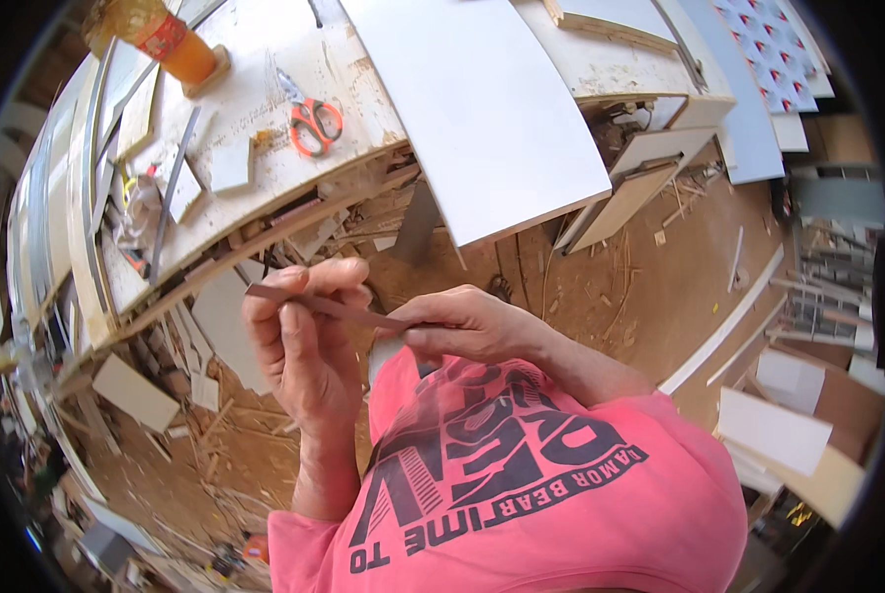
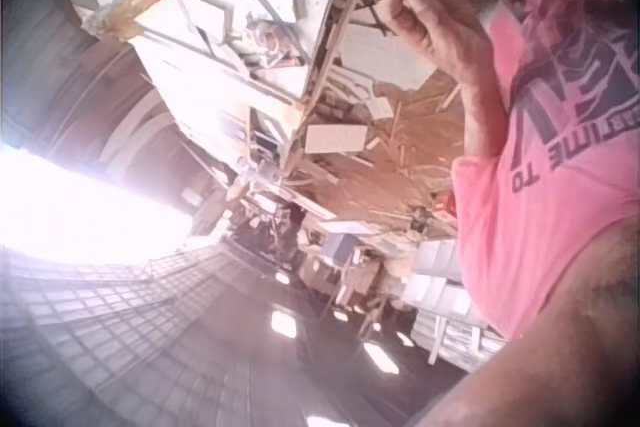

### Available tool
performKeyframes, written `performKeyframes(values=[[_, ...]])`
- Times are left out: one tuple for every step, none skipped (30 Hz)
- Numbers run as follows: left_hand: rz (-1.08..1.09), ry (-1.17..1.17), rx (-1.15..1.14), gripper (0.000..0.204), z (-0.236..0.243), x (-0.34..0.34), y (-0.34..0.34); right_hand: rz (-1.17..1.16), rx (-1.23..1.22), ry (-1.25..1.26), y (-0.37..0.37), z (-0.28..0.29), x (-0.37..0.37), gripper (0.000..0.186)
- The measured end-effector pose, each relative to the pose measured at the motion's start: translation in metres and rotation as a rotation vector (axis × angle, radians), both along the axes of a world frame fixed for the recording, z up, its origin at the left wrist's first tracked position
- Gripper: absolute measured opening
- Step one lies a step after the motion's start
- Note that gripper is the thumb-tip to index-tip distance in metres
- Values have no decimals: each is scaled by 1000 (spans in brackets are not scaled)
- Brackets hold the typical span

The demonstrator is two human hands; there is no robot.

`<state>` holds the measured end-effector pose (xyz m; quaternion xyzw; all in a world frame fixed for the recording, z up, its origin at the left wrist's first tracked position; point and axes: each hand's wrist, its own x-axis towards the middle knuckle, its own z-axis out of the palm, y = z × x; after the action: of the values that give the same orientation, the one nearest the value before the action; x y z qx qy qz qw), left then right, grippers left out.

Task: The person applies a flexible edging strip to the side of a wooden panel using a small white block to press it down and then trims the excess strip with scissors.

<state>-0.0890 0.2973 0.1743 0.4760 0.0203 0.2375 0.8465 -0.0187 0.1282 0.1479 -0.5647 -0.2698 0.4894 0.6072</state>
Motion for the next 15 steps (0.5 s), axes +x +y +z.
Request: performKeyframes(values=[[2,16,18,24,-5,2,-20,-36,-49,-36,-22,3,2,27],[9,34,35,22,-10,3,-42,-109,-71,-193,-45,-4,2,26],[19,50,56,21,-15,4,-65,-182,-80,-353,-70,-15,3,26],[70,141,115,19,-22,3,-86,-263,-81,-501,-89,-26,3,26],[64,192,116,22,-36,-3,-105,-271,-96,-597,-111,-35,5,25],[88,252,139,20,-48,-8,-124,-285,-107,-705,-131,-43,12,25],[87,338,110,18,-51,-9,-144,-295,-132,-817,-152,-49,17,24],[57,408,119,19,-56,-9,-159,-285,-194,-833,-167,-54,19,24],[59,457,86,19,-64,-9,-173,-271,-248,-852,-181,-61,21,24],[53,502,48,19,-75,-6,-185,-262,-307,-875,-193,-68,24,24],[46,547,10,20,-87,-2,-196,-244,-307,-934,-202,-77,29,24],[82,577,-67,20,-102,3,-206,-228,-312,-989,-211,-86,32,24],[122,605,-146,21,-118,9,-213,-208,-312,-1045,-217,-94,34,24],[157,631,-228,22,-133,15,-220,-190,-329,-1063,-221,-104,37,23],[190,621,-283,22,-142,21,-227,-178,-352,-1082,-224,-112,41,22]])
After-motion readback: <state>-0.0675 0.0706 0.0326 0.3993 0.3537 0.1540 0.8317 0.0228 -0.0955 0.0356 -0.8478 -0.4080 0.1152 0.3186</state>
